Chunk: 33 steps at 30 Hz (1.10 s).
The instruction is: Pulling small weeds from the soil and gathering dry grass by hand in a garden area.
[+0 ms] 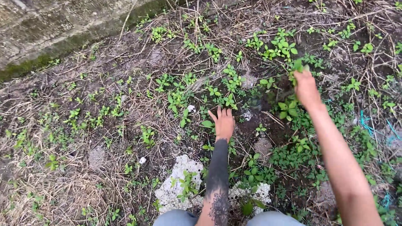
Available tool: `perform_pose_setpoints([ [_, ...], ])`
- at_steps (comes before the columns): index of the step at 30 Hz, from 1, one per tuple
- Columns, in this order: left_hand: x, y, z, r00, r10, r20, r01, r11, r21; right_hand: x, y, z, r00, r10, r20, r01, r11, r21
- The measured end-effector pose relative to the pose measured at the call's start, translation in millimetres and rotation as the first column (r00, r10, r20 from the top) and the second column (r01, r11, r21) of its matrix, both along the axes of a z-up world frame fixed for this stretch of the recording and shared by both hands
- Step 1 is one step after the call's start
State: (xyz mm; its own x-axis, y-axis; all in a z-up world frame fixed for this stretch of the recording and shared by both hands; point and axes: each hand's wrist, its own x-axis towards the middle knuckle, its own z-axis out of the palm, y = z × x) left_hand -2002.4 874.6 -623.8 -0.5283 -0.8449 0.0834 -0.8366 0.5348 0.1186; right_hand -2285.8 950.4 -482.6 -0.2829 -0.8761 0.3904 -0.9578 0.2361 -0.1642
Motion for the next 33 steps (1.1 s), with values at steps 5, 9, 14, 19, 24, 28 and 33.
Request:
perform_pose_setpoints([
  [5,-14.0,6.2,-13.5,0.997,-0.052,-0.053,0.046,0.994,-0.102,20.6,28.4,-1.8,0.93,0.118,-0.349,0.037,0.913,0.406],
  [9,-10.3,12.7,-7.0,0.998,-0.056,-0.014,0.053,0.988,-0.146,-1.6,42.2,-138.4,0.953,0.057,-0.297,0.147,0.77,0.621],
  [14,4.9,12.8,30.0,0.995,-0.026,0.099,0.033,0.997,-0.067,-30.9,45.5,-185.3,0.96,0.04,-0.277,0.058,0.94,0.337],
  [19,11.9,-0.5,12.7,0.999,0.015,0.039,-0.011,0.996,-0.088,-73.2,47.9,-146.0,0.981,0.006,-0.194,0.059,0.943,0.328],
  [24,7.5,0.6,17.2,0.992,-0.03,0.123,0.03,1.0,0.0,-70.4,73.4,15.7,0.968,-0.213,0.132,0.134,0.886,0.444],
  [28,-2.9,14.3,11.2,0.994,-0.027,0.102,0.029,0.999,-0.021,-76.1,100.0,-44.6,0.968,-0.067,-0.243,0.209,0.751,0.626],
  [33,-12.4,19.0,2.7,0.999,-0.035,0.025,0.038,0.994,-0.099,-44.9,116.8,-128.6,0.958,-0.125,-0.26,0.278,0.645,0.712],
])
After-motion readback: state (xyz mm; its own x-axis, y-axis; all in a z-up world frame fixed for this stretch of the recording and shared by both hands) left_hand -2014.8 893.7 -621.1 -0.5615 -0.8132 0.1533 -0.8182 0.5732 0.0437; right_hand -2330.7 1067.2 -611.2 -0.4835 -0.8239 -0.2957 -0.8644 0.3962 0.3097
